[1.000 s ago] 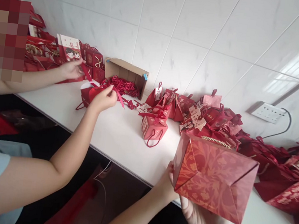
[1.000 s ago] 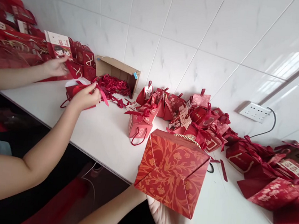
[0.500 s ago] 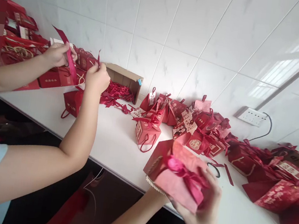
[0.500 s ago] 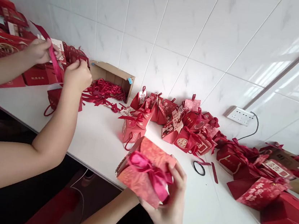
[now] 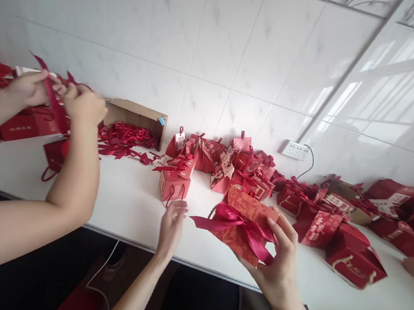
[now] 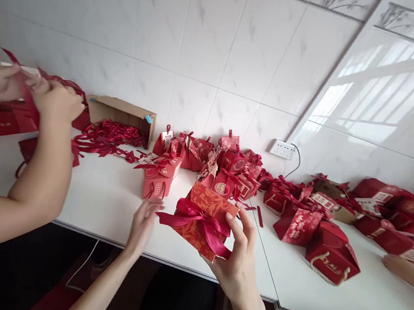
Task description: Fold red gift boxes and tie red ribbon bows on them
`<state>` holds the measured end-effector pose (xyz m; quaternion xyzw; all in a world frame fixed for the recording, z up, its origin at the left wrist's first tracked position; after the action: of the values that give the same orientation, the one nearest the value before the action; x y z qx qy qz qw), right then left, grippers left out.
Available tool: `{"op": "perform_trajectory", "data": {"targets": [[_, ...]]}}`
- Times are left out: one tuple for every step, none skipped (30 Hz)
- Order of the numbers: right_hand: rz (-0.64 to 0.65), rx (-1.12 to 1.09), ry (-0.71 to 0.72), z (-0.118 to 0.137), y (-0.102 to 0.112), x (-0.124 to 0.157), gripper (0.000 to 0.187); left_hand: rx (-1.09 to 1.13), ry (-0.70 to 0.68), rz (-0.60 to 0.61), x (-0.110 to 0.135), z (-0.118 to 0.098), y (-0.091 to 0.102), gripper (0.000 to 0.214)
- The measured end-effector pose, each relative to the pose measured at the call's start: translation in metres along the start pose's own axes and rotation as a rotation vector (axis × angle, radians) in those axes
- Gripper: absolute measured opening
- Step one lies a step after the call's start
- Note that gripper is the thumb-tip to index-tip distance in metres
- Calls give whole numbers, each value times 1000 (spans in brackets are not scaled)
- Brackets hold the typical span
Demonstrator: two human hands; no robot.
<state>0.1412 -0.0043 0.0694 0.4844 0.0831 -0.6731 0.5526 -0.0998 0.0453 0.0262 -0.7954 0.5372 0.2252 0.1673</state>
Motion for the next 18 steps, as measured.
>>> {"op": "perform_trajectory", "data": {"targets": [[-19,11,-5,-2,6,3,79,1,-14,0,15,0,-11,34],[-34,31,-2,-3,10,5,78,3,-50,21,25,-6,-21,34],[-49,59,8,-3,14,7,77,-2,-106,75,30,-17,-30,33],[-63,93,24,-3,17,10,77,-23,-173,162,32,-32,-41,30],[-78,127,41,-2,21,12,76,-57,-250,247,33,-48,-51,28],[-92,156,59,-1,24,14,75,-93,-328,293,34,-65,-59,25],[-106,185,76,-1,28,16,75,-122,-412,314,34,-80,-66,20],[-120,211,91,0,32,18,74,-138,-496,308,36,-94,-72,13],[-135,234,103,0,37,20,74,-146,-581,290,39,-105,-78,7],[-150,255,111,1,43,23,73,-147,-676,272,45,-115,-84,2],[-165,275,116,1,49,26,72,-144,-782,265,53,-123,-90,2],[-182,295,121,1,56,29,72,-144,-894,271,64,-130,-97,5],[-201,312,122,1,62,32,71,-146,-1007,284,76,-136,-104,8],[-221,324,118,1,70,35,70,-147,-1115,304,89,-140,-111,11],[-239,334,110,0,77,40,69,-143,-1208,326,100,-144,-117,13],[-258,343,97,-1,84,44,69,-129,-1279,348,109,-147,-123,15],[-276,353,78,-3,92,50,69,-106,-1323,369,115,-148,-128,16],[-294,366,49,-5,99,56,71,-78,-1336,378,117,-149,-132,16]]}}
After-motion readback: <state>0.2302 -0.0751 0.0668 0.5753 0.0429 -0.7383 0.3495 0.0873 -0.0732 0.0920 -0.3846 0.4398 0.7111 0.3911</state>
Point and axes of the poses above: each hand's wrist, its own x-axis away from the middle knuckle, its own y-axis out of the back of the hand, z = x × y, the point moved 7 cm from there along -x, towards the middle knuckle, and after that the axes turned 12 degrees about -y, right-handed, at the moved point
